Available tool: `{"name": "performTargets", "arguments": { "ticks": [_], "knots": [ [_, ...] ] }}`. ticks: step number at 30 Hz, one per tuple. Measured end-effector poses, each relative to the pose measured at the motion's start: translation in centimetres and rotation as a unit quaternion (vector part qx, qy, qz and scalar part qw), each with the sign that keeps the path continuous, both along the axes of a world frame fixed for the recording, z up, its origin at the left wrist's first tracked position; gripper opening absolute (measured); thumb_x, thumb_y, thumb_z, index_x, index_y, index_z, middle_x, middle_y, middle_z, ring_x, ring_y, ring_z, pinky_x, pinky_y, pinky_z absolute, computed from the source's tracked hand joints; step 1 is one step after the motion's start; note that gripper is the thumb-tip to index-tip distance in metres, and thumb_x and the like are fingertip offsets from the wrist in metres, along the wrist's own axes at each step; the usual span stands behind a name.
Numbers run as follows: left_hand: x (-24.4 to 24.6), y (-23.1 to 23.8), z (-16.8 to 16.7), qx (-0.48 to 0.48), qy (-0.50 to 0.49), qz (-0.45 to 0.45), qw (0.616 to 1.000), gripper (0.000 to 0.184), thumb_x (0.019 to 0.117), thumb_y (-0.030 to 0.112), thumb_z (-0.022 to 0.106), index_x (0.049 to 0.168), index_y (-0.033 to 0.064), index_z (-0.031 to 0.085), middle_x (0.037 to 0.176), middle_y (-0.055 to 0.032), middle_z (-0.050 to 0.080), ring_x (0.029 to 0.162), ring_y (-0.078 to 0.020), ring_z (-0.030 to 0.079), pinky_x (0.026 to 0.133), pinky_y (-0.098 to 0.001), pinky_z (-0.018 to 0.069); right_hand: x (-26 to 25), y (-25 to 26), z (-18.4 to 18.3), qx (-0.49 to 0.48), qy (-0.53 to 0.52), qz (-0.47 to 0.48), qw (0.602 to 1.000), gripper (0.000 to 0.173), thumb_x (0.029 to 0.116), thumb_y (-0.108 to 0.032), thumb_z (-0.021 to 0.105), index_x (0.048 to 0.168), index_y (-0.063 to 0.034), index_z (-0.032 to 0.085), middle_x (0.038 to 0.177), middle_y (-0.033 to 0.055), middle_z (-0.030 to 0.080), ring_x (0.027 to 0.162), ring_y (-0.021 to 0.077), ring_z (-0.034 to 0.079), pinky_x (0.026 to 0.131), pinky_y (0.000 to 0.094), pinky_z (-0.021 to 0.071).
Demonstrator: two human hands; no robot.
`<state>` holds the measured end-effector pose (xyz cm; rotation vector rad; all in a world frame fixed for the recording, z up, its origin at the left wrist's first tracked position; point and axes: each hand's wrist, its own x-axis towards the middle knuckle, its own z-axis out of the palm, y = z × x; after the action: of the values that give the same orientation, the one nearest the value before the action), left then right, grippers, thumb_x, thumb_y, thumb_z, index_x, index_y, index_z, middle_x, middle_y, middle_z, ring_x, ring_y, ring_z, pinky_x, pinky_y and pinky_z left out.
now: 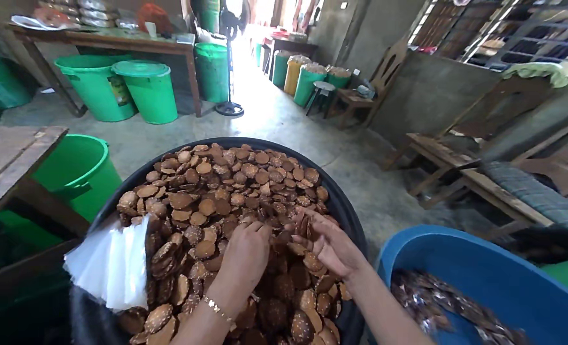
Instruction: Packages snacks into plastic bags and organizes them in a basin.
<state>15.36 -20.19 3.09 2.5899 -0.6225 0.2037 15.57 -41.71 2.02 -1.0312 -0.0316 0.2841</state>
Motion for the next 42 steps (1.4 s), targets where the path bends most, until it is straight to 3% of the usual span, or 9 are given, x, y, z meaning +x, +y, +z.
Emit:
{"name": "performTargets", "arguments": {
  "ticks": [3,10,16,20,23,27,31,35,42],
  "knots": [
    [0.0,-0.2,1.5,-0.027,0.153,0.023,0.988,0.032,0.0984,0.015,0.062,0.124,-0.0034,0.066,0.13,-0.0215,0.063,0.125,-0.0367,0.059,0.108,-0.0489,0.0442,-1.9,2.8,2.0,-0.199,-0.085,0.012,0.976,0.049,0.0866,0.007,0.053,0.135,0.0002,0.051,0.131,0.0091,0.06,0.111,0.0153,0.066,0.093,0.0318,0.0586],
    [-0.7,-1.1,-0.3,-0.151,0.012,0.019,0.988,0.045,0.0889,-0.002,0.066,0.134,-0.0013,0.059,0.14,-0.0235,0.054,0.115,-0.0315,0.065,0.093,-0.0402,0.057,-3.1,6.4,2.5,-0.693,-0.371,-0.083,0.613,0.031,0.0893,0.004,0.064,0.118,-0.0054,0.073,0.118,0.0159,0.073,0.12,0.0386,0.065,0.098,0.0522,0.0548],
    [-2.7,-1.8,0.5,-0.153,-0.295,-0.074,0.94,0.035,0.0945,0.003,0.057,0.128,0.0085,0.068,0.13,-0.0151,0.065,0.112,-0.0255,0.066,0.096,-0.0353,0.0539,-2.4,6.7,5.2,-0.503,-0.185,-0.051,0.843,0.045,0.1002,-0.005,0.056,0.145,0.0017,0.052,0.133,0.0202,0.064,0.122,0.0237,0.063,0.108,0.0369,0.0475],
    [-1.6,3.1,2.8,-0.348,-0.21,-0.106,0.907,0.041,0.1061,0.039,0.05,0.144,0.0243,0.055,0.156,0.005,0.043,0.144,-0.0074,0.04,0.117,-0.0286,0.0369,-1.8,3.4,11.0,-0.487,-0.381,-0.059,0.784,0.041,0.1053,-0.01,0.045,0.144,-0.0027,0.056,0.139,0.0168,0.062,0.124,0.0236,0.063,0.105,0.0406,0.0504],
    [0.2,4.0,1.1,-0.61,0.166,-0.252,0.733,0.058,0.0959,0.049,0.063,0.147,0.0258,0.051,0.137,0.0039,0.064,0.109,-0.009,0.069,0.082,-0.0273,0.0618,-1.6,2.5,14.8,-0.462,-0.448,0.059,0.763,0.031,0.1039,-0.012,0.053,0.131,-0.004,0.067,0.123,0.0104,0.07,0.106,0.0114,0.068,0.091,0.0281,0.0562],
    [-0.7,2.2,0.2,-0.713,0.35,-0.273,0.542,0.042,0.0924,0.041,0.07,0.128,0.0172,0.068,0.103,-0.0085,0.076,0.074,-0.0162,0.075,0.055,-0.0277,0.0623,2.6,0.2,13.2,-0.589,-0.445,0.042,0.674,0.02,0.1009,-0.002,0.054,0.112,-0.0007,0.071,0.104,0.0124,0.07,0.087,0.019,0.069,0.081,0.036,0.0593],
    [0.5,3.1,0.3,-0.755,0.33,-0.328,0.462,0.063,0.0926,0.026,0.07,0.151,0.023,0.048,0.143,-0.0178,0.058,0.119,-0.0366,0.066,0.086,-0.0455,0.0628,8.4,-7.3,4.0,-0.762,-0.186,0.241,0.572,0.045,0.1001,0.005,0.049,0.141,-0.0082,0.06,0.137,0.0251,0.06,0.13,0.0442,0.056,0.11,0.0632,0.0406],
    [1.3,4.5,0.6,-0.733,0.274,-0.399,0.479,0.086,0.0892,0.033,0.073,0.162,0.0227,0.028,0.159,-0.0207,0.038,0.142,-0.044,0.044,0.105,-0.0571,0.0501,7.7,-9.9,0.6,-0.748,-0.143,0.282,0.584,0.049,0.0997,0.004,0.053,0.147,-0.0104,0.057,0.145,0.023,0.056,0.139,0.0409,0.049,0.117,0.0572,0.0345],
    [1.2,4.3,0.9,-0.781,0.237,-0.281,0.505,0.065,0.0944,0.011,0.066,0.155,0.0165,0.042,0.148,-0.0207,0.053,0.13,-0.0374,0.059,0.1,-0.0451,0.0576,7.2,-9.4,0.7,-0.754,-0.132,0.299,0.57,0.043,0.0965,-0.004,0.066,0.139,-0.0046,0.061,0.137,0.0313,0.053,0.126,0.0469,0.054,0.107,0.0592,0.0433]
  ]
}}
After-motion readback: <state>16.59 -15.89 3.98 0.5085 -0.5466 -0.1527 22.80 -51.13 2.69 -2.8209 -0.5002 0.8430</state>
